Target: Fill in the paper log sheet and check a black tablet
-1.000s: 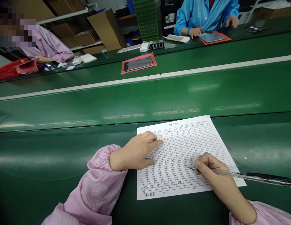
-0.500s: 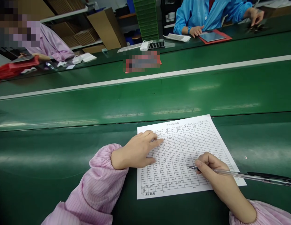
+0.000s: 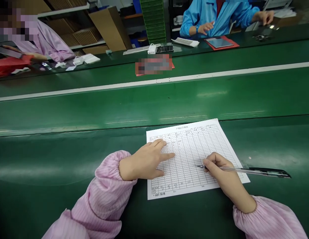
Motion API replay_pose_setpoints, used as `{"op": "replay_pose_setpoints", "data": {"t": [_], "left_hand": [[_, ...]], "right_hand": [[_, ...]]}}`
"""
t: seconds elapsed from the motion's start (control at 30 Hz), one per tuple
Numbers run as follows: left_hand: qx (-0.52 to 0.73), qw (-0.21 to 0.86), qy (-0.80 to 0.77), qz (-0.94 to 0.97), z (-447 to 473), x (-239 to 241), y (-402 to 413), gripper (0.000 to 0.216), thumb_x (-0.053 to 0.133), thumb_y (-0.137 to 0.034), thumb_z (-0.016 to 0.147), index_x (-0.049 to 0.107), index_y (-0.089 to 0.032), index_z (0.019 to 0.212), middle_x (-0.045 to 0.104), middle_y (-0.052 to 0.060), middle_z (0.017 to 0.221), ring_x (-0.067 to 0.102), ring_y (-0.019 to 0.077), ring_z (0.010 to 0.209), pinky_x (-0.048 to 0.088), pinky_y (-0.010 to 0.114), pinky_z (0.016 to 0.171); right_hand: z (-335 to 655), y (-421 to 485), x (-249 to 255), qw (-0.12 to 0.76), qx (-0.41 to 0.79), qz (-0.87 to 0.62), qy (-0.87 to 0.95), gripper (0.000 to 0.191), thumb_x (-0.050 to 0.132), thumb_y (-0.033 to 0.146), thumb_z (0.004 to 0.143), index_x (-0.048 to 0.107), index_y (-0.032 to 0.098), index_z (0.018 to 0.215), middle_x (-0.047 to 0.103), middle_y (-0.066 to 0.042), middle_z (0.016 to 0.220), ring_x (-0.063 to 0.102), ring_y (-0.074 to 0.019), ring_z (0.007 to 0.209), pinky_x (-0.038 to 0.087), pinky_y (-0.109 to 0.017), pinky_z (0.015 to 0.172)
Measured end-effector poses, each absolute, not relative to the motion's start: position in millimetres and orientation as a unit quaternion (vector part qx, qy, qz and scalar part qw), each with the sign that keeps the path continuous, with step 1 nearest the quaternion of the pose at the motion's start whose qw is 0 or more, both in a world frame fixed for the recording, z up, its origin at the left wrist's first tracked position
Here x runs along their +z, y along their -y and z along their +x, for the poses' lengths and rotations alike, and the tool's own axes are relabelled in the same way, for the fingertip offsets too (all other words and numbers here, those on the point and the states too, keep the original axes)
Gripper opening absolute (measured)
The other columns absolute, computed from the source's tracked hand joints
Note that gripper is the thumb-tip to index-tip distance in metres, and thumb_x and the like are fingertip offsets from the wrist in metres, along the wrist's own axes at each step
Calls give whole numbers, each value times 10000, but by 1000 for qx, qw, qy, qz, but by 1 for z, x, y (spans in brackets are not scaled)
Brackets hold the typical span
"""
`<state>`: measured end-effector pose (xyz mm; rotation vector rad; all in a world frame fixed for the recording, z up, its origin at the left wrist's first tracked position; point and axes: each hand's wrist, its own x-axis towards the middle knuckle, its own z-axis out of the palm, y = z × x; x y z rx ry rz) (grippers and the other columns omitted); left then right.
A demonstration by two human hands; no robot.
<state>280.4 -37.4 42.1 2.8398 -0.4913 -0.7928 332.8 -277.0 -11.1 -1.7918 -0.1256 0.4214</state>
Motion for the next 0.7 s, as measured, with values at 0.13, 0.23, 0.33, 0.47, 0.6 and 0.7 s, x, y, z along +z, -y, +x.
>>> {"op": "replay_pose_setpoints", "data": {"t": [0.13, 0.23, 0.33, 0.47, 0.6, 0.7], "left_hand": [[-270, 58, 155, 948, 276, 39, 43, 603, 580, -371, 787, 403, -298, 1359, 354, 183, 1376, 267, 401, 1309, 310, 544, 987], [-271, 46, 157, 948, 276, 39, 44, 616, 583, -396, 787, 391, -302, 1365, 352, 175, 1382, 271, 392, 1310, 305, 536, 993], [-260, 40, 165, 951, 277, 39, 43, 610, 591, -408, 782, 410, -299, 1354, 390, 169, 1348, 308, 360, 1290, 307, 507, 998], [-245, 47, 175, 952, 278, 38, 41, 584, 589, -401, 779, 443, -289, 1334, 441, 167, 1283, 368, 323, 1237, 341, 463, 974], [-254, 43, 176, 950, 279, 38, 40, 599, 581, -397, 778, 418, -305, 1347, 424, 154, 1304, 360, 311, 1242, 334, 457, 979], [-264, 40, 181, 946, 280, 39, 40, 604, 574, -397, 780, 406, -311, 1354, 426, 149, 1299, 355, 308, 1246, 343, 448, 971]], "right_hand": [[322, 280, -13, 614, 134, -776, 58, 416, 720, 561, 665, 546, 201, 551, 467, 18, 512, 405, -99, 463, 386, -187, 436], [310, 279, -12, 623, 78, -775, 62, 294, 714, 452, 705, 575, 214, 604, 517, 18, 548, 445, -96, 453, 429, -184, 449], [299, 272, -6, 605, 43, -786, 121, 181, 677, 341, 733, 595, 227, 619, 564, 8, 547, 528, -119, 474, 448, -178, 437], [291, 262, 1, 566, 45, -794, 217, 134, 632, 237, 739, 590, 233, 612, 607, 10, 564, 575, -134, 494, 480, -181, 451], [288, 259, 0, 556, 81, -789, 250, 202, 633, 213, 745, 538, 227, 567, 608, 22, 553, 577, -127, 482, 481, -174, 449], [287, 260, 0, 549, 100, -790, 255, 215, 627, 215, 755, 533, 226, 562, 609, 24, 557, 576, -123, 484, 477, -172, 449]]}}
